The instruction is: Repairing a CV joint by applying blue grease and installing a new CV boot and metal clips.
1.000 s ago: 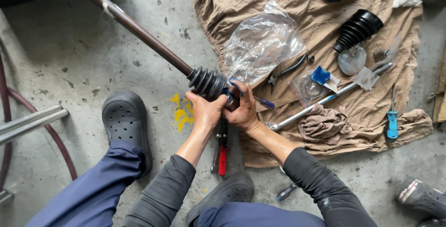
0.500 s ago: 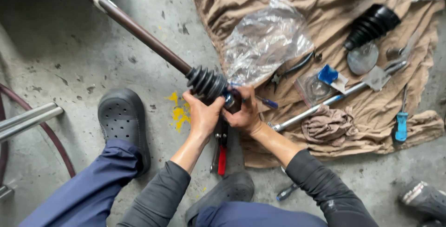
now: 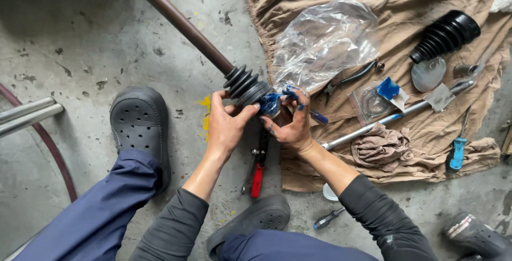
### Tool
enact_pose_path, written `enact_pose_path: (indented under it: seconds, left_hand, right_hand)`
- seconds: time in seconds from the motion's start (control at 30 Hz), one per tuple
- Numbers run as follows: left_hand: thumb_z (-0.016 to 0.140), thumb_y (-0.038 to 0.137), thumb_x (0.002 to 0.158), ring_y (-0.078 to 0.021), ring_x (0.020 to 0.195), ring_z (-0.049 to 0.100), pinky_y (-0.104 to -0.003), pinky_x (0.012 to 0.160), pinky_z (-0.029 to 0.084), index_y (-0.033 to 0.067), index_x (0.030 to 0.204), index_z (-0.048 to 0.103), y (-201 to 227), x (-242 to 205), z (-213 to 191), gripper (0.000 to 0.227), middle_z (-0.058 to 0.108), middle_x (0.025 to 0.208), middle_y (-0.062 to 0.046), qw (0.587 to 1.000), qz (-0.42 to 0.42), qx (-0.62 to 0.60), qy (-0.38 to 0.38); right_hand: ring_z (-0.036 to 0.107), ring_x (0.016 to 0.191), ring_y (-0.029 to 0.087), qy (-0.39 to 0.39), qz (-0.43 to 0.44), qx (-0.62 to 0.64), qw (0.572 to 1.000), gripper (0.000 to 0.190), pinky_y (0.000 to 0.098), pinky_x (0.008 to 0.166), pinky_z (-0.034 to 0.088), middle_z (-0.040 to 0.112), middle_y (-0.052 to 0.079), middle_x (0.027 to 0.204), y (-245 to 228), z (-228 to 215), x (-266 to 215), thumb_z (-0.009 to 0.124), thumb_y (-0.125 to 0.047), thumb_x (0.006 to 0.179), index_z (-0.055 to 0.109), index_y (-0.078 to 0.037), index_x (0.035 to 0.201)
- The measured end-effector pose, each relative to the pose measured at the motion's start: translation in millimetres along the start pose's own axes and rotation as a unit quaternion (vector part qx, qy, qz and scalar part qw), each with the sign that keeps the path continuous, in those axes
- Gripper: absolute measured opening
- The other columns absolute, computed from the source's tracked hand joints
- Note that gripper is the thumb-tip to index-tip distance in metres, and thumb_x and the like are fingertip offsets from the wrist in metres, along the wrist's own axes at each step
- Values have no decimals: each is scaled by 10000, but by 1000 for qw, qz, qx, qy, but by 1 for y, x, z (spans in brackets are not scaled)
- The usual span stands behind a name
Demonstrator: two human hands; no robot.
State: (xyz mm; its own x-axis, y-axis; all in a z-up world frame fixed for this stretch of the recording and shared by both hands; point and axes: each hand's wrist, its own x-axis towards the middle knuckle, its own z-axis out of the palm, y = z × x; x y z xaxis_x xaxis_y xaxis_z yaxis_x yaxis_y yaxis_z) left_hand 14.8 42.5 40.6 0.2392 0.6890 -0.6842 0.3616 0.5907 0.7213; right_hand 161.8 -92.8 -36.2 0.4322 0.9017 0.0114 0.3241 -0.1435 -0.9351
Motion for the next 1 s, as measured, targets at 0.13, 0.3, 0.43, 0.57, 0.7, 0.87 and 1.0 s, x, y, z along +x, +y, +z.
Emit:
enact_pose_path:
  seconds: [0.13, 0.3, 0.43, 0.57, 0.7, 0.87, 1.0]
  left_hand:
    - [837, 315, 755, -139, 809, 709, -276, 726, 544, 27, 1279, 457, 0, 1, -5, 708, 787, 896, -122, 999, -27, 30, 0]
    - [849, 358, 754, -151, 833, 741, -278, 758, 554, 16, 1265, 462, 2, -2, -3, 726, 806, 916, -124, 999, -17, 35, 2]
    - [829, 386, 763, -185, 867, 767, -307, 792, 556, 28, 1298, 455, -2, -20, 10, 744, 806, 950, -130, 998, 4, 58, 37]
    - [803, 379, 856, -236, 935, 764, -345, 843, 546, 14, 1277, 488, -29, -27, 23, 640, 796, 985, -165, 989, 67, 79, 103]
    - [749, 282, 935, -252, 994, 767, -350, 891, 558, 5, 1275, 482, -62, -28, 24, 514, 780, 1071, -184, 985, 139, 32, 98]
    - [698, 168, 940, -246, 1040, 738, -337, 954, 560, -13, 1240, 561, -95, -27, 33, 376, 755, 1120, -178, 982, 174, -32, 60]
    - [709, 118, 922, -214, 1005, 732, -310, 926, 570, -12, 1227, 626, -103, -21, 37, 342, 756, 1104, -155, 980, 178, -59, 69]
  right_hand:
    - [553, 1116, 190, -10, -17, -7, 1000, 980, 318, 1013, 527, 389, 100, 1397, 4, -4, 0, 938, -134, 767, 298, -59, 1505]
    - [554, 1123, 180, -14, -20, -8, 1000, 954, 314, 1013, 525, 405, 95, 1388, 9, -3, -4, 930, -124, 789, 303, -67, 1506]
    - [558, 1131, 185, -9, -18, -17, 1000, 935, 322, 1010, 524, 407, 99, 1375, 3, -2, -1, 914, -114, 786, 309, -66, 1497]
    - [547, 1158, 200, -9, -30, -16, 999, 901, 334, 1029, 519, 395, 116, 1395, -1, -2, -1, 884, -119, 806, 309, -62, 1497]
    - [539, 1145, 203, -2, -29, -11, 1000, 903, 329, 1025, 511, 408, 112, 1378, -2, -2, 0, 890, -153, 811, 314, -55, 1498]
    - [536, 1103, 192, 8, -18, -20, 1000, 930, 320, 1004, 502, 419, 107, 1355, -1, -4, -1, 921, -199, 788, 330, -47, 1489]
    - [539, 1091, 182, 15, -13, -18, 1000, 939, 319, 1004, 505, 427, 92, 1341, 6, -1, -3, 942, -230, 781, 344, -50, 1482]
